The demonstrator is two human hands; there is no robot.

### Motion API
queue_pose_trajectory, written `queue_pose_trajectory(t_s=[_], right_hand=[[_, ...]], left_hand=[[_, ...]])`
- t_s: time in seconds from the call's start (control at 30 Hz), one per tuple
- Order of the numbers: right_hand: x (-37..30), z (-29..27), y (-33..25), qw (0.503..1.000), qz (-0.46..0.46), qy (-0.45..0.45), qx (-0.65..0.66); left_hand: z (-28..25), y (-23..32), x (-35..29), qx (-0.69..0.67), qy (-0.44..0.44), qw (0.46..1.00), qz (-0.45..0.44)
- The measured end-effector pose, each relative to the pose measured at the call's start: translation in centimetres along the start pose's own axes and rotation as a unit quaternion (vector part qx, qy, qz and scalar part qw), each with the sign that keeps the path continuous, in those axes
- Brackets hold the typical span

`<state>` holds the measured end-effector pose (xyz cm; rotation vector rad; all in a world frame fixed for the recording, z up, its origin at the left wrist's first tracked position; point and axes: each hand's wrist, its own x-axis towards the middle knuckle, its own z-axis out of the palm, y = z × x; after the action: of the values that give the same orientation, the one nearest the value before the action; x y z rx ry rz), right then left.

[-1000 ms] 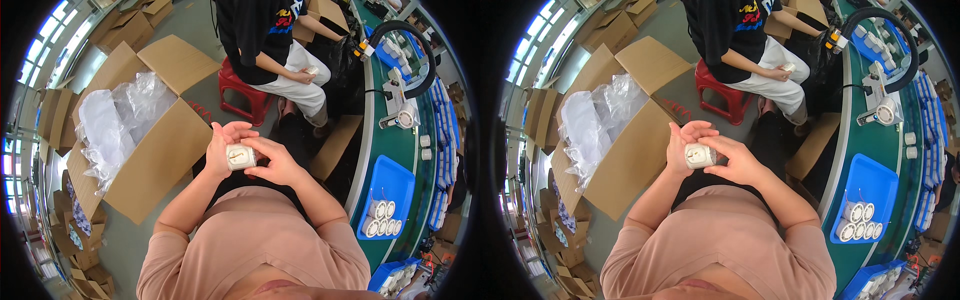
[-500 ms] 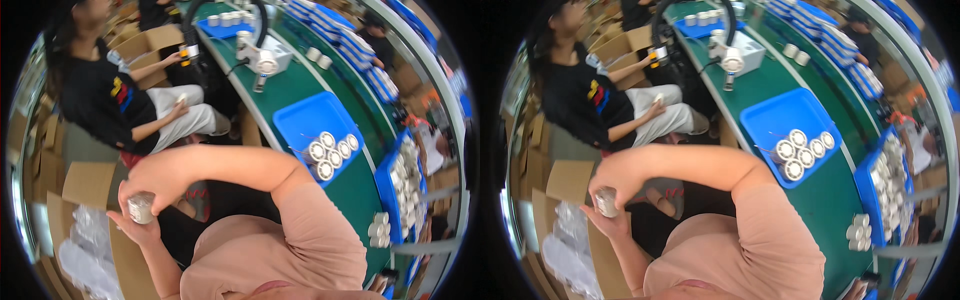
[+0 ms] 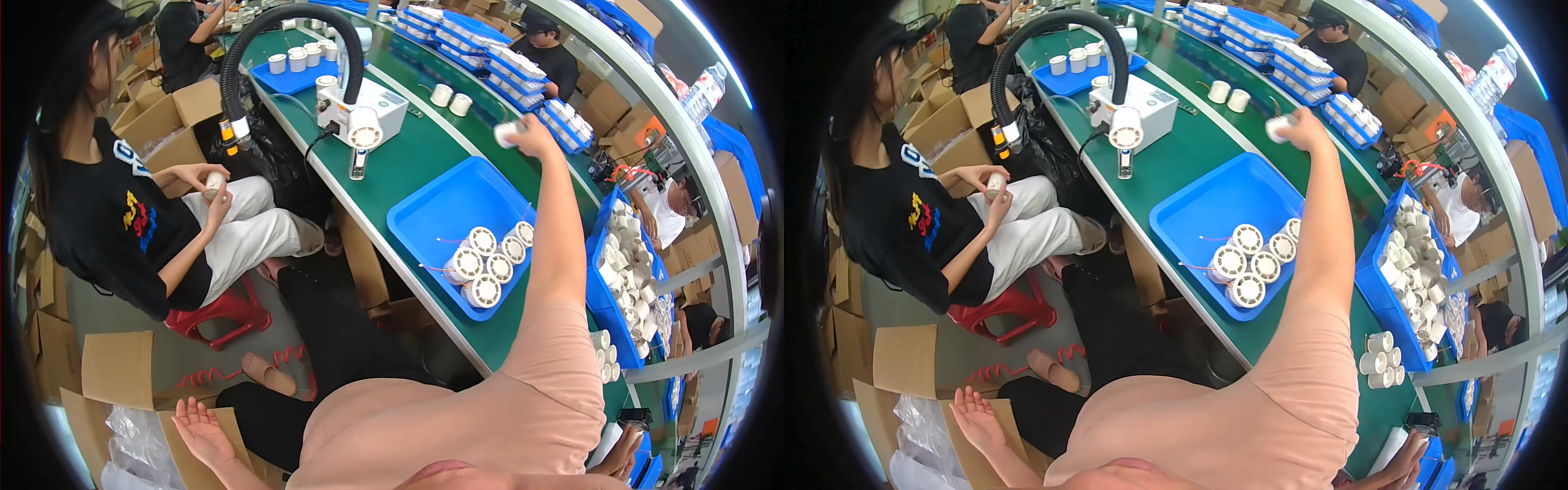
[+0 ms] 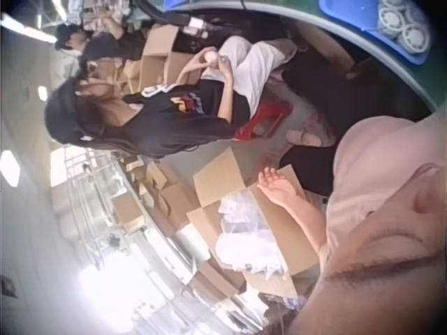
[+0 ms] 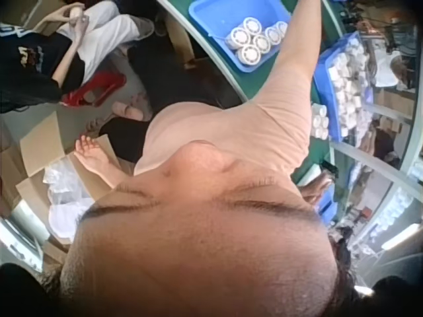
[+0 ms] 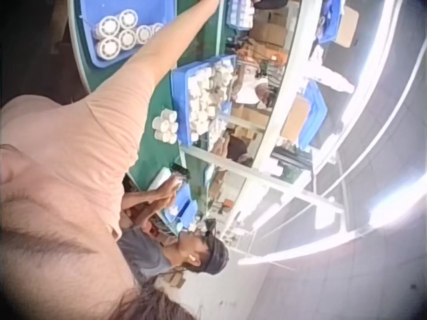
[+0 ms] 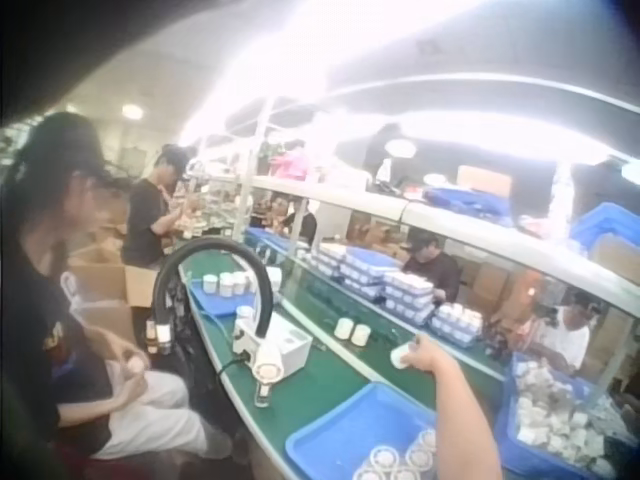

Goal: The person packages small electronic components by hand, placing them into plastic covers, then putting the covered components into plastic bags.

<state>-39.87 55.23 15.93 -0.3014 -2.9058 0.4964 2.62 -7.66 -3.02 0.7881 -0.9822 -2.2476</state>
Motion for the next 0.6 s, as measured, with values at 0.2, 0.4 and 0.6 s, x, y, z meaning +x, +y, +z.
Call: queue_pose_trajectory(t_s=[0.2, 0.4, 0.6], right_hand=[[-1.0, 3.0, 10.4, 0.966, 0.194, 0.038, -0.165], [-5.3, 0.3, 10.3, 0.974, 0.196, -0.049, -0.106], [-12.2, -2.0, 4.5, 0.930, -0.024, -0.348, -0.113]], left_hand=[[3.6, -1.9, 1.3, 0.018, -0.021, 1.000, 0.009], [5.8, -3.1, 1.7, 0.073, -0.039, 0.996, -0.015], [4.6, -2.4, 2.9, 0.063, -0.041, 0.997, 0.005]])
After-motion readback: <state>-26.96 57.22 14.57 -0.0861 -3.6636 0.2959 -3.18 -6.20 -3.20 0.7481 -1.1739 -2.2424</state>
